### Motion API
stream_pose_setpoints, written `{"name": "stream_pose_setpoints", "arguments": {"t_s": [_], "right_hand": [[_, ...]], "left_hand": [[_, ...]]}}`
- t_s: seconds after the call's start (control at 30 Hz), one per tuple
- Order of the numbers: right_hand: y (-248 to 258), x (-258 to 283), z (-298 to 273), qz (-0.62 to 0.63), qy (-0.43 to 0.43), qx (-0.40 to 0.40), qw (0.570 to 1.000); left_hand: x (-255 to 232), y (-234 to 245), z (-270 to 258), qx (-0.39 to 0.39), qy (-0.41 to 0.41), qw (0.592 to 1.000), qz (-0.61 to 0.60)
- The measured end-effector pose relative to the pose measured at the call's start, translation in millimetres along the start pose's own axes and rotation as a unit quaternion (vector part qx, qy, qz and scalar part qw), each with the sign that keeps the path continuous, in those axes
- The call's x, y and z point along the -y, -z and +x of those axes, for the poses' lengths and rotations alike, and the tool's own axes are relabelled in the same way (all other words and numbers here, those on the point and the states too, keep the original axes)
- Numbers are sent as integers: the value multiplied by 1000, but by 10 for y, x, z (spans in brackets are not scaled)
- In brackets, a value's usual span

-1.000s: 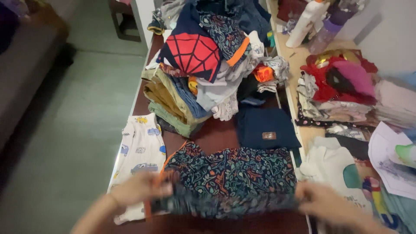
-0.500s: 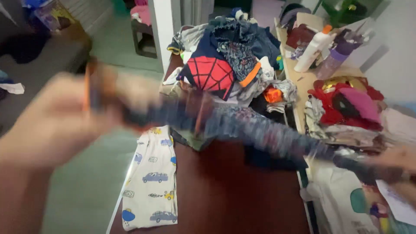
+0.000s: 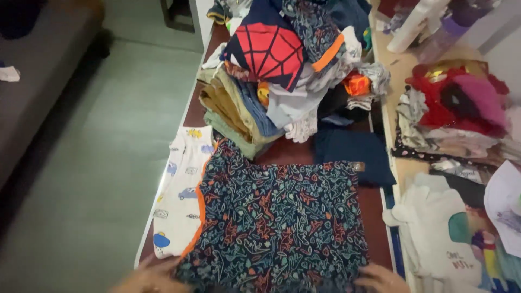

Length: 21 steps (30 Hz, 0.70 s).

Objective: Folding various items of clothing from a large pile on a table.

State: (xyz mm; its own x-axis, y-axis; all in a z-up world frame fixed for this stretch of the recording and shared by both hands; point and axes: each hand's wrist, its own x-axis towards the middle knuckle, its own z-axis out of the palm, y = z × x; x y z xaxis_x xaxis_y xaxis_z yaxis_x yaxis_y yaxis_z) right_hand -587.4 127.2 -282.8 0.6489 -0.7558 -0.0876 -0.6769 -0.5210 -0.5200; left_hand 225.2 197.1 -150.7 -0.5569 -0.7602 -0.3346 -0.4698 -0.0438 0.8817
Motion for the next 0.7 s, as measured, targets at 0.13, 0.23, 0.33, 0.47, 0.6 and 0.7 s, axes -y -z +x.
{"name": "stream_pose_setpoints", "arguments": {"t_s": [0.13,0.23,0.33,0.47,0.6,0.7], "right_hand": [[1352,1572,871,73,-426,-63,900],[1510,1518,1260,339,-468,-174,797],[1630,1763,1559,591,-479,-146,632],[1282,1502,1547,370,-472,-199,775],[1288,1689,1565,152,-465,-283,825],[1247,1550,1482,-18,-386,-302,872]], "left_hand": [[-1321,758,771,-42,42,998,12],[-1269,760,1162,-222,133,921,-292],[-943,569,1250,-303,129,922,-204],[-1151,402,1190,-310,215,912,-163],[-819,353,1007,-324,95,881,-331],[-553,422,730,-264,115,907,-307]]}}
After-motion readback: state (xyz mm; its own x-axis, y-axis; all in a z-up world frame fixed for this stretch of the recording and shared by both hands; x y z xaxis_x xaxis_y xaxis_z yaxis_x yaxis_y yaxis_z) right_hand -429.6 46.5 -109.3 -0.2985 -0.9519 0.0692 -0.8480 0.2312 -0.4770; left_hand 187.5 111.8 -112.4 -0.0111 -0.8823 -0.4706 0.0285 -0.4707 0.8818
